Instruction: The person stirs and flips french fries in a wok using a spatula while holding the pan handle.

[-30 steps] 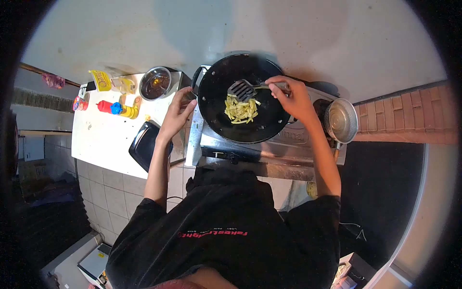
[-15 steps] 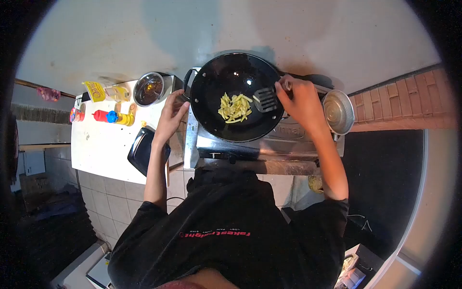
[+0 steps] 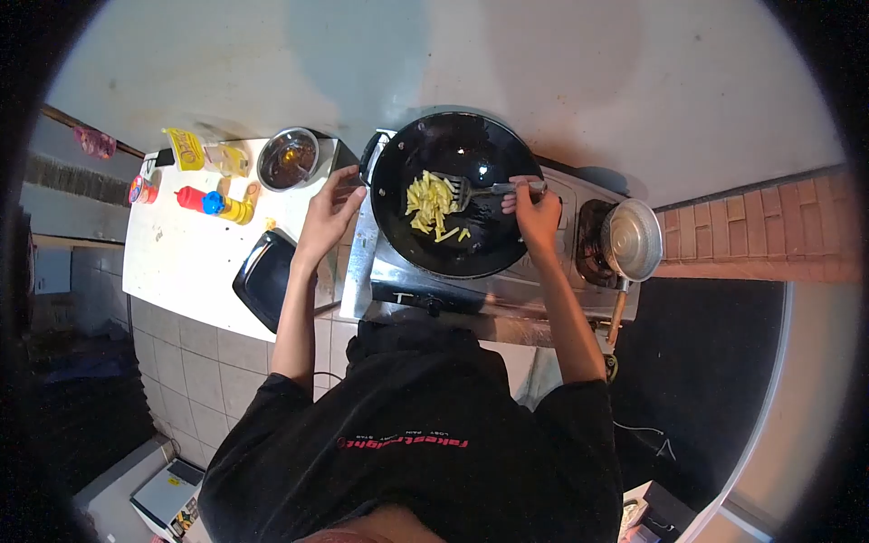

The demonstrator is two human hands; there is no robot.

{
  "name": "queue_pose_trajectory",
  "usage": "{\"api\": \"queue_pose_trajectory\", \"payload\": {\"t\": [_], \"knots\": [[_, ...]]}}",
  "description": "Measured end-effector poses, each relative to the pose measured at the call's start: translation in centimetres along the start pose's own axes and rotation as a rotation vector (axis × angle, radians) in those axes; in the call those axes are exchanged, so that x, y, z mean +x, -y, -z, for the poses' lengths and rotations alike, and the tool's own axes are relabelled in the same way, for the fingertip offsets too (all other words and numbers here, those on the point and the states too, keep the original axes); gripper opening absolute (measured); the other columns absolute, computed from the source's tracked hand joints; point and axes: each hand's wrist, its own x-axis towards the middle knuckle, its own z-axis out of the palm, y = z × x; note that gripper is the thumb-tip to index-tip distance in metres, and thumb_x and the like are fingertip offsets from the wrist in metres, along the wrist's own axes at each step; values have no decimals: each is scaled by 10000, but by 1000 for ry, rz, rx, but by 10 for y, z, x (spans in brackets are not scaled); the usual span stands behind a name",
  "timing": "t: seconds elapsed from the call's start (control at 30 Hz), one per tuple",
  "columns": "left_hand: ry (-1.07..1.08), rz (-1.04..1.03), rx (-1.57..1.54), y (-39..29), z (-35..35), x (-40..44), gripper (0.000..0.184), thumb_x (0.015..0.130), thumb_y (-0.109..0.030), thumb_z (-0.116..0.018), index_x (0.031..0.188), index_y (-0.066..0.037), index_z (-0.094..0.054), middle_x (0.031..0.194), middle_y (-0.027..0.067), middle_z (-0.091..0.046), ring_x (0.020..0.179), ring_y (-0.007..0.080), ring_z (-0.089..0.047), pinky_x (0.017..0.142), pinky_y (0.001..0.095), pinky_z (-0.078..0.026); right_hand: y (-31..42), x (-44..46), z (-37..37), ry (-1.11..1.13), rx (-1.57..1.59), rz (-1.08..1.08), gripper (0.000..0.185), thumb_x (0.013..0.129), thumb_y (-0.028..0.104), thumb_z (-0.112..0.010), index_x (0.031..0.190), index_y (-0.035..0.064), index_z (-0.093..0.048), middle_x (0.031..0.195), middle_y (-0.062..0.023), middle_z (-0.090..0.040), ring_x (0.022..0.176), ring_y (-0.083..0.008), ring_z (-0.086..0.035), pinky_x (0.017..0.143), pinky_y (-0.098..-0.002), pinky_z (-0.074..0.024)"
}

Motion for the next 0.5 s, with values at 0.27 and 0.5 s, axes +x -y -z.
{"api": "queue_pose_trajectory", "payload": {"t": [0.27, 0.5], "knots": [[42, 25, 0, 6, 5, -1, 453, 972, -269, -658, 1338, -22, -557, 1066, 201, -718, 983, 221, -688, 858, 327, -527, 55, -54, -10, 153, -446, 740, 188, 894, 8, -660, 1075, 33, -707, 924, -119, -705, 799, -229, -695, 713, -295, -550], [45, 27, 12, 3, 8, 1, 426, 991, -264, -635, 1335, -24, -560, 1062, 172, -716, 989, 208, -681, 869, 325, -522, 45, -121, 13, 511, -701, 853, 433, 813, 90, -776, 1223, 117, -640, 1105, -102, -610, 970, -265, -665, 720, -367, -566]]}}
